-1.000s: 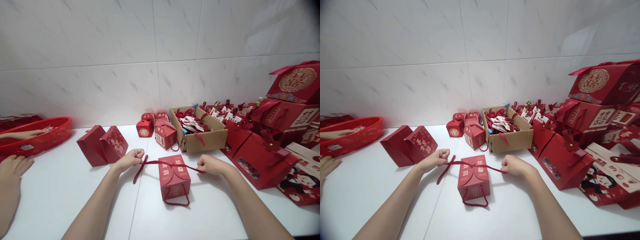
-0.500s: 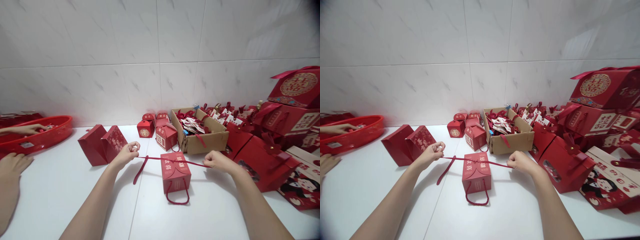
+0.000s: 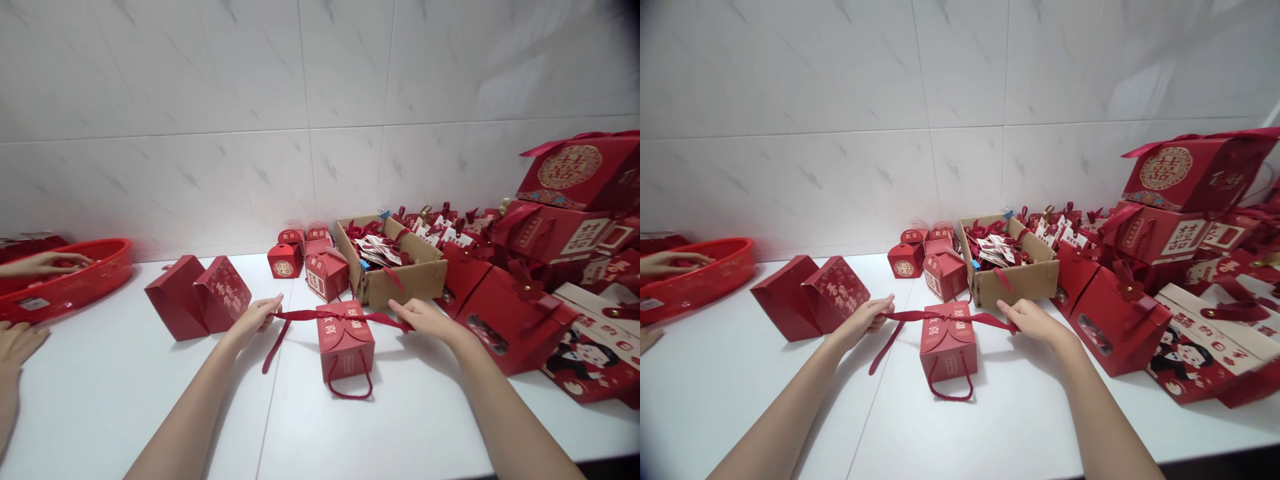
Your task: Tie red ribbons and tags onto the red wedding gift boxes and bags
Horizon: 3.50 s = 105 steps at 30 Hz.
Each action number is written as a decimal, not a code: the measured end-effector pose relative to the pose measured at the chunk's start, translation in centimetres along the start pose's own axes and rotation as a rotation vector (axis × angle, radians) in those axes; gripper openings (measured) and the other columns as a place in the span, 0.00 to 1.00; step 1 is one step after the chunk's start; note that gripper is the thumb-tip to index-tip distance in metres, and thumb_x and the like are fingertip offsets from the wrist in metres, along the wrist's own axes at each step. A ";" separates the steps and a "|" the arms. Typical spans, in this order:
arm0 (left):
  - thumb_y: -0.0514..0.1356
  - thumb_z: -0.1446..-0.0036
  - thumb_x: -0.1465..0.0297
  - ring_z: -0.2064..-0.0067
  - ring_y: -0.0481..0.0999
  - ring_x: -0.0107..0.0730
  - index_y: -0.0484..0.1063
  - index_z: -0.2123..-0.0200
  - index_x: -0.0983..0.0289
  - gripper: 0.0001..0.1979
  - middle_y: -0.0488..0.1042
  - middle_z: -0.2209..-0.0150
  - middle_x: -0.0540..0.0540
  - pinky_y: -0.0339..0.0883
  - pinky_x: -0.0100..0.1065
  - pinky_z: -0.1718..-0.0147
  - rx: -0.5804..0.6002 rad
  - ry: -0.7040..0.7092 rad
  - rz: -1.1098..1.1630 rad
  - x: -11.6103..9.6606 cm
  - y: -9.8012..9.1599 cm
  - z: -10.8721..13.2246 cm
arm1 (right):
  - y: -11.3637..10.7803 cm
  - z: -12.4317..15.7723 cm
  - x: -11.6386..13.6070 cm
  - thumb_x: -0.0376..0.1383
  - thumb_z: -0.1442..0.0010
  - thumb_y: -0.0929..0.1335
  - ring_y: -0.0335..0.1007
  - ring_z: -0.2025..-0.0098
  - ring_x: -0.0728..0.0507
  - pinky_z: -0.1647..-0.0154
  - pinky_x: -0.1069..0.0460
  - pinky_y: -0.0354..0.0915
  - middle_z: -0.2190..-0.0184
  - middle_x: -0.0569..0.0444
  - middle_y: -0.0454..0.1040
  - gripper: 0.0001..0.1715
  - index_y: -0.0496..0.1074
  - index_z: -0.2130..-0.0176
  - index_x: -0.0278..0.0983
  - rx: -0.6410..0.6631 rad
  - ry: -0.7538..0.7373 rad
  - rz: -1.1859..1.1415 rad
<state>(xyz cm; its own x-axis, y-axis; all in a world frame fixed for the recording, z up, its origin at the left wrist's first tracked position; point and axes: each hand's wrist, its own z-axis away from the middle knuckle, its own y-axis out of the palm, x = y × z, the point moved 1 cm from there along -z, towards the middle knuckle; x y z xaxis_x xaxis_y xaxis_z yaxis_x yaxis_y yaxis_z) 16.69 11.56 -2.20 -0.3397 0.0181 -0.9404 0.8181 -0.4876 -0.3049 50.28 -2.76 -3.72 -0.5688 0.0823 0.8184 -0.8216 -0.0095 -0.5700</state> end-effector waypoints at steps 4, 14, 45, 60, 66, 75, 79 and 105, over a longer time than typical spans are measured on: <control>0.51 0.48 0.44 0.82 0.38 0.21 0.49 0.83 0.61 0.28 0.40 0.84 0.41 0.33 0.31 0.80 0.007 -0.062 -0.023 0.2 0.5 -0.3 | 0.2 0.5 0.8 0.62 0.44 0.57 0.42 0.85 0.54 0.86 0.56 0.42 0.86 0.62 0.48 0.36 0.57 0.82 0.36 0.091 -0.035 -0.159; 0.52 0.51 0.42 0.84 0.48 0.23 0.51 0.89 0.62 0.32 0.49 0.89 0.46 0.40 0.31 0.79 -0.033 -0.053 -0.081 0.7 1.6 -0.6 | -0.1 0.5 0.8 0.57 0.51 0.68 0.45 0.84 0.54 0.83 0.56 0.45 0.88 0.62 0.52 0.32 0.58 0.83 0.36 0.081 -0.314 -0.622; 0.63 0.53 0.55 0.80 0.57 0.26 0.60 0.87 0.63 0.23 0.60 0.84 0.48 0.54 0.31 0.77 0.119 0.129 0.180 -1.2 1.8 1.2 | 1.0 0.7 3.1 0.52 0.44 0.66 0.43 0.83 0.55 0.81 0.56 0.43 0.85 0.64 0.51 0.23 0.62 0.74 0.35 0.050 -0.237 -0.633; 0.60 0.53 0.50 0.71 0.69 0.35 0.70 0.77 0.65 0.22 0.72 0.76 0.53 0.63 0.32 0.69 0.124 0.180 -0.021 -2.8 7.8 2.8 | 4.3 0.4 4.2 0.58 0.44 0.63 0.46 0.82 0.54 0.81 0.55 0.45 0.86 0.61 0.52 0.34 0.58 0.84 0.35 0.162 -0.231 -0.205; 0.62 0.52 0.52 0.68 0.73 0.36 0.76 0.72 0.64 0.19 0.78 0.70 0.53 0.66 0.29 0.68 0.149 0.189 0.030 -2.4 8.1 2.4 | 3.9 0.3 4.3 0.57 0.50 0.68 0.58 0.81 0.53 0.79 0.57 0.53 0.85 0.57 0.65 0.32 0.66 0.83 0.32 0.191 -0.214 -0.228; 0.61 0.51 0.50 0.62 0.74 0.40 0.77 0.66 0.62 0.21 0.78 0.67 0.54 0.68 0.30 0.64 0.141 0.233 0.009 -2.1 8.3 2.2 | 3.7 0.2 4.2 0.55 0.50 0.69 0.64 0.80 0.52 0.77 0.57 0.59 0.84 0.55 0.69 0.29 0.71 0.80 0.31 0.296 -0.172 -0.338; 0.60 0.51 0.49 0.65 0.73 0.39 0.76 0.68 0.62 0.21 0.78 0.67 0.54 0.68 0.31 0.67 0.105 0.257 -0.030 -2.2 8.4 2.3 | 3.2 0.4 4.3 0.53 0.48 0.69 0.61 0.81 0.53 0.78 0.57 0.55 0.85 0.57 0.67 0.29 0.68 0.82 0.32 0.290 -0.234 -0.333; 0.63 0.51 0.62 0.64 0.63 0.33 0.67 0.59 0.59 0.16 0.62 0.69 0.49 0.59 0.30 0.61 -0.217 0.533 -0.002 -3.8 8.7 3.0 | 2.4 1.4 4.9 0.43 0.52 0.74 0.73 0.67 0.46 0.64 0.51 0.68 0.66 0.49 0.78 0.26 0.75 0.54 0.34 0.126 -0.246 -0.760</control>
<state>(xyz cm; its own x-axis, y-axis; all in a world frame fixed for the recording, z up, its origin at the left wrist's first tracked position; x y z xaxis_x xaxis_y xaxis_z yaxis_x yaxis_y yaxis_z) 23.70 4.58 -0.82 -0.1061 0.4839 -0.8687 0.9134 -0.2978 -0.2775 45.45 -3.78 -0.93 0.1663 -0.1101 0.9799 -0.9771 -0.1523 0.1487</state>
